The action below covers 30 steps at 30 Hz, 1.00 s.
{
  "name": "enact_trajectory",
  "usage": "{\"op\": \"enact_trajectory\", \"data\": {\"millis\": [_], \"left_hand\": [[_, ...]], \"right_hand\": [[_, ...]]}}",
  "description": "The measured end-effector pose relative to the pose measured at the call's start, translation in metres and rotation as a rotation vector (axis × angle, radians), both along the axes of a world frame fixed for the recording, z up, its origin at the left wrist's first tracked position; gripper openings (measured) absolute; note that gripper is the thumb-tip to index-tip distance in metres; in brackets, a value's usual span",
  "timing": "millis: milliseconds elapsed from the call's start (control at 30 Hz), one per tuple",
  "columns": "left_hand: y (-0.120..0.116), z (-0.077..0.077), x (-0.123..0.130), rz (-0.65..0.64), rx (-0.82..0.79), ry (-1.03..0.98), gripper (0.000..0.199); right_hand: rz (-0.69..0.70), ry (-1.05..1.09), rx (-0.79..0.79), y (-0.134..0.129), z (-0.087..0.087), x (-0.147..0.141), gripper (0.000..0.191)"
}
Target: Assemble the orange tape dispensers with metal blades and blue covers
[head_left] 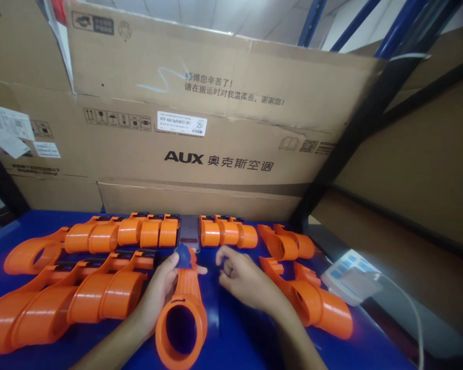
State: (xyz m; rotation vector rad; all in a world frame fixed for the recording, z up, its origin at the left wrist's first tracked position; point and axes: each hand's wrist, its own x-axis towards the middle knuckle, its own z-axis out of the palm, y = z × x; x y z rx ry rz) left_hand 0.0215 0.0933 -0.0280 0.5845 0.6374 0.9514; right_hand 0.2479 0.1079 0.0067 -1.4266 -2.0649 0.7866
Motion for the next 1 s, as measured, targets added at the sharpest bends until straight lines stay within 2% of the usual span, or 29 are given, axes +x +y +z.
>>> {"op": "enact_trajectory", "data": {"millis": [133, 233, 333, 500, 633, 733, 867, 1000], "left_hand": [[0.0, 0.002, 0.002, -0.027, -0.009, -0.058, 0.069], [0.004, -0.001, 0.003, -0.054, -0.039, -0.101, 0.06], [0.009, -0.005, 0.002, -0.049, -0.024, -0.099, 0.057], [0.01, 0.0, -0.002, -0.079, -0.044, -0.065, 0.079], [0.004, 0.011, -0.002, 0.025, -0.026, -0.149, 0.068], [0.002, 0.014, -0.001, 0.032, -0.025, -0.205, 0.066], [0.005, 0.01, -0.002, -0.014, -0.014, -0.189, 0.066], [0.008, 0.004, -0.004, -0.047, 0.02, -0.128, 0.069]], "right_hand": [[-0.046, 0.375, 0.011, 0.008, -0.002, 0.002, 0.021], [-0.086, 0.551, 0.02, 0.012, -0.001, -0.001, 0.022], [-0.087, 0.61, 0.021, 0.013, 0.002, -0.005, 0.021], [-0.051, 0.732, -0.033, 0.013, 0.003, -0.007, 0.038], [-0.013, 0.629, -0.054, 0.013, 0.002, -0.01, 0.042], [0.034, 0.603, -0.074, 0.01, 0.002, -0.016, 0.038], [0.067, 0.71, -0.147, 0.003, 0.002, -0.024, 0.035], [0.06, 0.755, -0.186, -0.003, 0.002, -0.026, 0.042]]}}
